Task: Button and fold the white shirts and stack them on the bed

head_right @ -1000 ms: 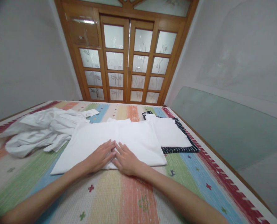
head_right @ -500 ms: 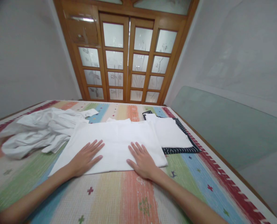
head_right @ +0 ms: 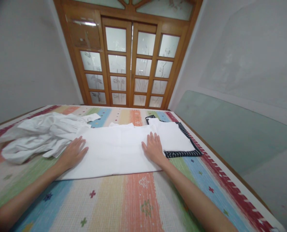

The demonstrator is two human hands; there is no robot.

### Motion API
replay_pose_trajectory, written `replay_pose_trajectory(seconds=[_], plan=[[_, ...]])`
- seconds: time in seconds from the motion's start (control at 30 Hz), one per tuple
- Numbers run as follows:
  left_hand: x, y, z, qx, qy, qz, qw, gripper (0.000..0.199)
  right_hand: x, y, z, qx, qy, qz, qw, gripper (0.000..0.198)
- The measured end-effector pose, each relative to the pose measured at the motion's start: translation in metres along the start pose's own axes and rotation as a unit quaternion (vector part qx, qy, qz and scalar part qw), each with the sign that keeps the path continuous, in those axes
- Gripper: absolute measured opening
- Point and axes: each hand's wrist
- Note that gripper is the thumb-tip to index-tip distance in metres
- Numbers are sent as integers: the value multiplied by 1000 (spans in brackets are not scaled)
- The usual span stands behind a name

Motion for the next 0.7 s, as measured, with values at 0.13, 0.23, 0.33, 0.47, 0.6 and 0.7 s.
replay_pose_trajectory(seconds=[0.13,0.23,0.33,0.47,0.6,0.7], plan=[[7,22,-13,-17,-24,-82,996,44,-7,28,-10,-3,-22,58,998,44],[11,36,-24,-10,-38,-117,992,46,-10,44,-15,-17,-33,87,996,33],[13,47,-29,-17,-46,-146,988,47,-12,55,-16,-30,-40,113,992,30],[14,62,-31,-14,-52,-189,981,48,-15,67,-13,-34,-37,148,988,31],[15,73,-33,3,-32,-195,980,42,-19,75,-9,-8,-25,160,987,35],[14,74,-35,8,-12,-182,983,38,-22,76,-8,0,-16,152,988,38]])
Point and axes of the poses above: each hand's wrist, its own y-axis towards the middle knuckle, its own z-axis out of the palm, x = y × z, and after that the axes turned 5 degrees about x, right-handed
